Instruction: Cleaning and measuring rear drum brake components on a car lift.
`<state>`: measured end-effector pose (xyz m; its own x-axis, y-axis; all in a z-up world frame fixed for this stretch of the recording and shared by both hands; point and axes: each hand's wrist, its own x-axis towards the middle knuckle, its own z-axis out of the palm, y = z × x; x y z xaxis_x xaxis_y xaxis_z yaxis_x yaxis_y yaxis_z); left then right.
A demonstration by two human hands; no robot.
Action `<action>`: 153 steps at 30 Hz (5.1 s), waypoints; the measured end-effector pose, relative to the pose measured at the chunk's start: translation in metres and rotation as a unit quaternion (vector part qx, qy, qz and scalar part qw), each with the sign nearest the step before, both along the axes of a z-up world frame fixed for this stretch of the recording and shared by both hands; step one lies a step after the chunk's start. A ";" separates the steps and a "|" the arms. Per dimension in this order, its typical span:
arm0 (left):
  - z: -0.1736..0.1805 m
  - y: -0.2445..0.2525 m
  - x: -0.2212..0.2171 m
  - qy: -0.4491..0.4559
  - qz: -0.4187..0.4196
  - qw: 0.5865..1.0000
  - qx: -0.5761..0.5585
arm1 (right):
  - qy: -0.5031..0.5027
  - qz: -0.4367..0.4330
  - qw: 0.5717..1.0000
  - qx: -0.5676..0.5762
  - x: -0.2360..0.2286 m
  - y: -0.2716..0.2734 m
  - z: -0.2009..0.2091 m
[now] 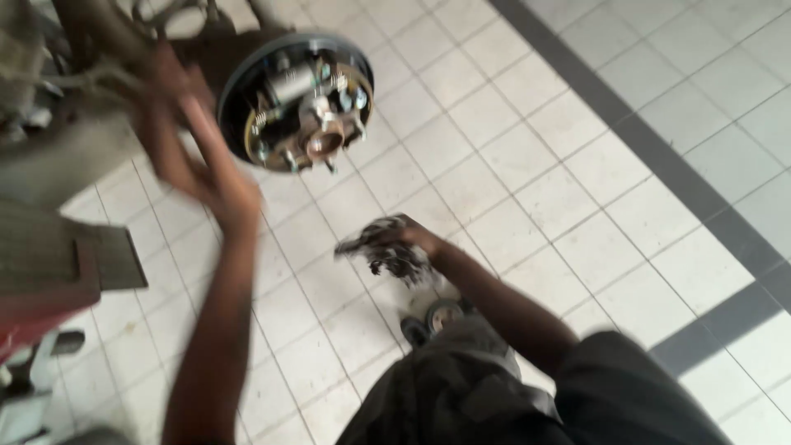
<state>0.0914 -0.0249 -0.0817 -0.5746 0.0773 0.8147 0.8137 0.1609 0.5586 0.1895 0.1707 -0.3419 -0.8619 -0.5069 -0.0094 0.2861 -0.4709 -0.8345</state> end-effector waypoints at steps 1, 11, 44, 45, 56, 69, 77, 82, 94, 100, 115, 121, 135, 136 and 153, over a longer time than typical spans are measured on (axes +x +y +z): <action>-0.025 -0.004 0.018 0.017 0.043 0.998 0.036 | -0.016 -0.050 0.997 -0.054 0.006 0.009 0.000; -0.206 -0.037 0.141 -0.379 0.061 0.917 -0.109 | 0.033 -0.002 0.987 0.159 0.091 -0.047 0.067; -0.045 -0.005 0.036 -0.390 -0.453 0.794 -0.113 | 0.622 -0.005 0.689 0.373 -0.016 0.022 0.320; -0.033 -0.004 0.036 -0.378 -0.430 0.810 -0.132 | 0.628 0.001 0.680 0.378 -0.021 0.025 0.324; 0.044 -0.020 -0.014 -0.230 -0.106 0.954 -0.162 | 0.694 -0.148 0.518 0.478 -0.112 0.050 0.323; 0.046 -0.014 -0.046 0.193 0.152 0.930 -0.274 | 0.762 -0.259 0.397 0.441 -0.149 0.055 0.324; 0.072 -0.007 -0.042 0.210 0.104 0.919 -0.316 | 0.759 -0.283 0.406 0.424 -0.141 0.051 0.333; 0.068 -0.009 -0.051 0.247 0.089 0.917 -0.300 | 0.755 -0.297 0.396 0.429 -0.143 0.051 0.328; 0.051 -0.009 -0.074 0.220 0.138 0.890 -0.375 | 0.777 -0.294 0.334 0.445 -0.147 0.061 0.320; 0.056 -0.006 -0.066 0.197 0.055 0.934 -0.293 | 0.782 -0.322 0.276 0.457 -0.143 0.066 0.324; 0.063 -0.027 -0.065 0.333 0.163 0.802 -0.468 | 0.641 -0.358 0.495 0.463 -0.132 0.067 0.314; 0.056 -0.028 -0.067 0.272 0.226 0.729 -0.586 | 0.723 -0.376 0.277 0.509 -0.131 0.083 0.299; 0.073 -0.016 -0.047 0.204 0.287 0.677 -0.646 | 0.331 -0.373 0.828 0.256 -0.158 0.046 0.267; 0.070 -0.019 -0.040 0.175 0.295 0.681 -0.647 | 0.294 -0.405 0.830 0.244 -0.159 0.043 0.261; -0.140 -0.008 -0.014 -0.177 0.078 0.980 0.039 | 0.339 -0.442 0.810 0.182 -0.169 0.038 0.249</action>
